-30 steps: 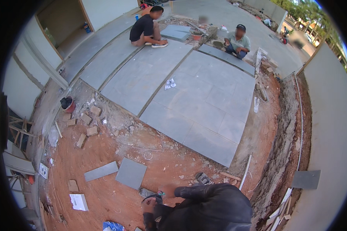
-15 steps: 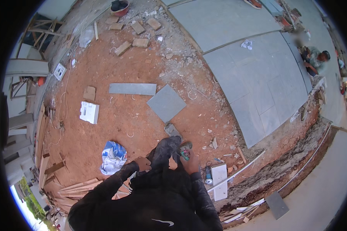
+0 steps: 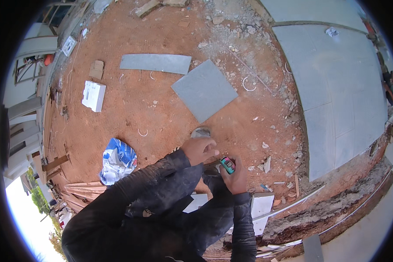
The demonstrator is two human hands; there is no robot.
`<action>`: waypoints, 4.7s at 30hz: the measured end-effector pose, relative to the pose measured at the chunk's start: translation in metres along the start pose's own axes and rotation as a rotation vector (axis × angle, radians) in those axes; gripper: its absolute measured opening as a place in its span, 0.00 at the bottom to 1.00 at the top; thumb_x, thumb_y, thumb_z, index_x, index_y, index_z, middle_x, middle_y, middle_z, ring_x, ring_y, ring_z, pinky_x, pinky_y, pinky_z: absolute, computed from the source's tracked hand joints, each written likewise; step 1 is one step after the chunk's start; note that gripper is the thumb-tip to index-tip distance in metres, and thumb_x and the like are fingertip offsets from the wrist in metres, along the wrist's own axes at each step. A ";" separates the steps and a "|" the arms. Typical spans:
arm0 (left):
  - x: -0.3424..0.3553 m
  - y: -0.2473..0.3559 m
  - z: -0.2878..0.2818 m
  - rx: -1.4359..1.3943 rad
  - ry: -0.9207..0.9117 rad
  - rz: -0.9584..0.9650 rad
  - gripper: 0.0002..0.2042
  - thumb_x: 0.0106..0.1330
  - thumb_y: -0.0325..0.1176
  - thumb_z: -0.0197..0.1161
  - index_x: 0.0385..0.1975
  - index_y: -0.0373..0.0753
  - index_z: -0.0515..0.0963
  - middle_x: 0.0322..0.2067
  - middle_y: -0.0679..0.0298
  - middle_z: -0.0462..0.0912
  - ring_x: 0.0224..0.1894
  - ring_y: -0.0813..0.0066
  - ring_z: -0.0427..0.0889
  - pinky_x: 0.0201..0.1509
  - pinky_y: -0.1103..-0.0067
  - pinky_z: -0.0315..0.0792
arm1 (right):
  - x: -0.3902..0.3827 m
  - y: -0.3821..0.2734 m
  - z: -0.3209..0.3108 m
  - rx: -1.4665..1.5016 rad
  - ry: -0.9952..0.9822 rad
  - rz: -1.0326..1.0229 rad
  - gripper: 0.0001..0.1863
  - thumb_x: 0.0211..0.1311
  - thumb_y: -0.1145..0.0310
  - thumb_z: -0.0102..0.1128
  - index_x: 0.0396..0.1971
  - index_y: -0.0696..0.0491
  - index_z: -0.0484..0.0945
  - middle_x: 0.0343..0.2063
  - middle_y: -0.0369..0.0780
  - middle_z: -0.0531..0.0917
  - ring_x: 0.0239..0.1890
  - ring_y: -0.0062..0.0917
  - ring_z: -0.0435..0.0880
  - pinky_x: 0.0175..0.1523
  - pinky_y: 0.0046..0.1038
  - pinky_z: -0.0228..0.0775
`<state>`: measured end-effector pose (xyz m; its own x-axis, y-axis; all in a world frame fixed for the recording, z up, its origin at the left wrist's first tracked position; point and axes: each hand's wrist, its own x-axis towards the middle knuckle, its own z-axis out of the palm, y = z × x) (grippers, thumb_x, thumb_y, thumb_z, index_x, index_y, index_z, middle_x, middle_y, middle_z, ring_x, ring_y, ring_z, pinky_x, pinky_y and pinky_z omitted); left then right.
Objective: The person measures and marks large grey floor tiles using a tape measure and pencil. They lift and position the tiles on a prepared floor surface, aligning them with other tiles. The person also handles a bucket of mortar and a trowel, preparing to apply adhesive to the tiles.
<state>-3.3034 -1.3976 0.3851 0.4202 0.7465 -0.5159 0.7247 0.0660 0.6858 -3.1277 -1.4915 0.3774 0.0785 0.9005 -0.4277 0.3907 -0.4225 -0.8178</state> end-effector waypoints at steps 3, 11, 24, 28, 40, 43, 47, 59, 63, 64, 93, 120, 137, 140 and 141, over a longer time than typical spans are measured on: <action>0.084 -0.050 0.024 0.055 -0.209 0.183 0.15 0.57 0.46 0.58 0.27 0.38 0.77 0.24 0.60 0.78 0.27 0.65 0.77 0.31 0.73 0.69 | 0.060 0.033 0.019 -0.182 -0.054 -0.160 0.16 0.47 0.69 0.62 0.36 0.54 0.69 0.26 0.46 0.78 0.30 0.43 0.79 0.32 0.36 0.69; 0.202 -0.117 0.101 -0.450 -0.754 0.236 0.15 0.64 0.43 0.55 0.33 0.35 0.75 0.25 0.69 0.76 0.28 0.83 0.75 0.35 0.83 0.69 | 0.125 0.111 -0.006 -0.571 -0.105 -0.381 0.19 0.47 0.62 0.59 0.38 0.53 0.65 0.25 0.47 0.78 0.30 0.46 0.78 0.32 0.42 0.69; 0.209 -0.254 0.011 -1.110 0.099 -0.001 0.06 0.56 0.30 0.60 0.21 0.41 0.71 0.19 0.68 0.74 0.20 0.79 0.75 0.26 0.82 0.72 | 0.170 0.164 0.012 -0.669 -0.035 -0.428 0.17 0.50 0.64 0.56 0.40 0.50 0.67 0.29 0.45 0.79 0.33 0.41 0.79 0.34 0.39 0.70; 0.176 -0.278 0.005 -1.099 0.142 -0.131 0.05 0.58 0.32 0.60 0.24 0.40 0.73 0.21 0.68 0.75 0.21 0.78 0.76 0.27 0.82 0.73 | 0.184 0.168 -0.008 -0.604 -0.038 -0.414 0.21 0.49 0.62 0.57 0.44 0.49 0.67 0.29 0.45 0.80 0.34 0.41 0.78 0.36 0.41 0.69; 0.171 -0.289 0.059 -0.818 0.127 0.012 0.14 0.61 0.37 0.58 0.40 0.33 0.72 0.31 0.61 0.79 0.24 0.78 0.77 0.28 0.83 0.72 | 0.263 0.074 -0.183 -0.727 0.700 -0.162 0.55 0.40 0.62 0.60 0.64 0.53 0.32 0.30 0.59 0.78 0.34 0.53 0.78 0.43 0.43 0.70; 0.158 -0.352 0.086 -0.655 0.329 -0.176 0.15 0.59 0.37 0.60 0.40 0.32 0.72 0.30 0.60 0.79 0.25 0.76 0.78 0.27 0.83 0.71 | 0.261 0.027 -0.220 -0.734 0.824 -0.203 0.54 0.39 0.63 0.60 0.64 0.53 0.35 0.31 0.58 0.78 0.34 0.52 0.78 0.42 0.43 0.70; 0.145 -0.425 0.126 -0.262 0.764 -0.289 0.16 0.58 0.38 0.63 0.35 0.30 0.72 0.27 0.60 0.78 0.29 0.68 0.79 0.31 0.75 0.73 | 0.225 0.003 -0.195 -0.673 0.777 -0.451 0.47 0.41 0.62 0.62 0.63 0.50 0.46 0.34 0.57 0.78 0.38 0.53 0.77 0.44 0.41 0.68; 0.182 -0.415 0.139 -1.287 0.347 -0.435 0.29 0.61 0.40 0.59 0.59 0.40 0.55 0.46 0.55 0.71 0.42 0.55 0.75 0.45 0.61 0.73 | 0.131 0.131 -0.021 -0.722 0.046 -0.259 0.33 0.49 0.57 0.58 0.57 0.48 0.61 0.35 0.41 0.82 0.36 0.38 0.80 0.41 0.36 0.72; 0.164 -0.373 0.130 -1.050 0.212 -0.354 0.29 0.62 0.41 0.57 0.59 0.38 0.54 0.47 0.55 0.71 0.38 0.58 0.77 0.42 0.65 0.75 | 0.119 0.139 -0.032 -0.668 0.098 -0.255 0.32 0.49 0.59 0.58 0.58 0.47 0.62 0.35 0.40 0.82 0.37 0.38 0.80 0.42 0.36 0.71; 0.157 -0.360 0.133 -1.045 0.197 -0.405 0.27 0.63 0.41 0.56 0.58 0.37 0.56 0.47 0.55 0.71 0.37 0.60 0.78 0.41 0.68 0.75 | 0.116 0.142 -0.032 -0.640 0.088 -0.271 0.32 0.49 0.59 0.58 0.58 0.47 0.62 0.35 0.40 0.82 0.37 0.38 0.79 0.43 0.36 0.71; 0.150 -0.240 0.143 -1.140 -0.377 0.017 0.13 0.66 0.38 0.53 0.40 0.34 0.73 0.32 0.60 0.80 0.35 0.69 0.80 0.42 0.73 0.76 | 0.167 0.174 0.082 -0.716 -0.167 -0.726 0.36 0.45 0.62 0.61 0.56 0.53 0.60 0.25 0.46 0.78 0.30 0.41 0.78 0.36 0.39 0.69; 0.148 -0.380 -0.012 -1.253 0.457 -0.140 0.05 0.58 0.28 0.59 0.29 0.44 0.70 0.24 0.69 0.78 0.26 0.79 0.78 0.31 0.82 0.74 | 0.187 0.191 0.021 -0.951 -0.063 -0.620 0.31 0.46 0.67 0.58 0.55 0.49 0.62 0.29 0.41 0.80 0.33 0.39 0.79 0.34 0.38 0.70; 0.171 -0.351 0.070 -0.974 0.198 -0.226 0.09 0.57 0.28 0.61 0.38 0.37 0.75 0.26 0.68 0.78 0.27 0.80 0.77 0.31 0.83 0.74 | 0.183 0.246 0.061 -0.990 -0.265 -0.780 0.35 0.51 0.69 0.52 0.62 0.42 0.55 0.28 0.41 0.77 0.29 0.35 0.77 0.32 0.35 0.70; 0.180 -0.352 0.074 -0.910 0.187 -0.221 0.09 0.58 0.29 0.60 0.39 0.38 0.75 0.25 0.69 0.77 0.26 0.80 0.75 0.31 0.83 0.73 | 0.169 0.253 0.067 -1.034 -0.257 -0.830 0.35 0.52 0.69 0.51 0.63 0.40 0.54 0.29 0.40 0.76 0.29 0.33 0.76 0.31 0.33 0.70; 0.181 -0.357 0.069 -0.879 0.200 -0.225 0.09 0.58 0.29 0.60 0.39 0.38 0.75 0.25 0.70 0.76 0.25 0.81 0.74 0.31 0.83 0.72 | 0.165 0.257 0.070 -0.980 -0.233 -0.879 0.35 0.52 0.69 0.52 0.63 0.40 0.54 0.30 0.40 0.75 0.29 0.33 0.76 0.31 0.33 0.70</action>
<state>-3.4486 -1.3314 0.0110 0.1587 0.7499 -0.6422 0.0688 0.6404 0.7649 -3.0791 -1.4581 0.0697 -0.6559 0.7537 -0.0409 0.7309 0.6206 -0.2840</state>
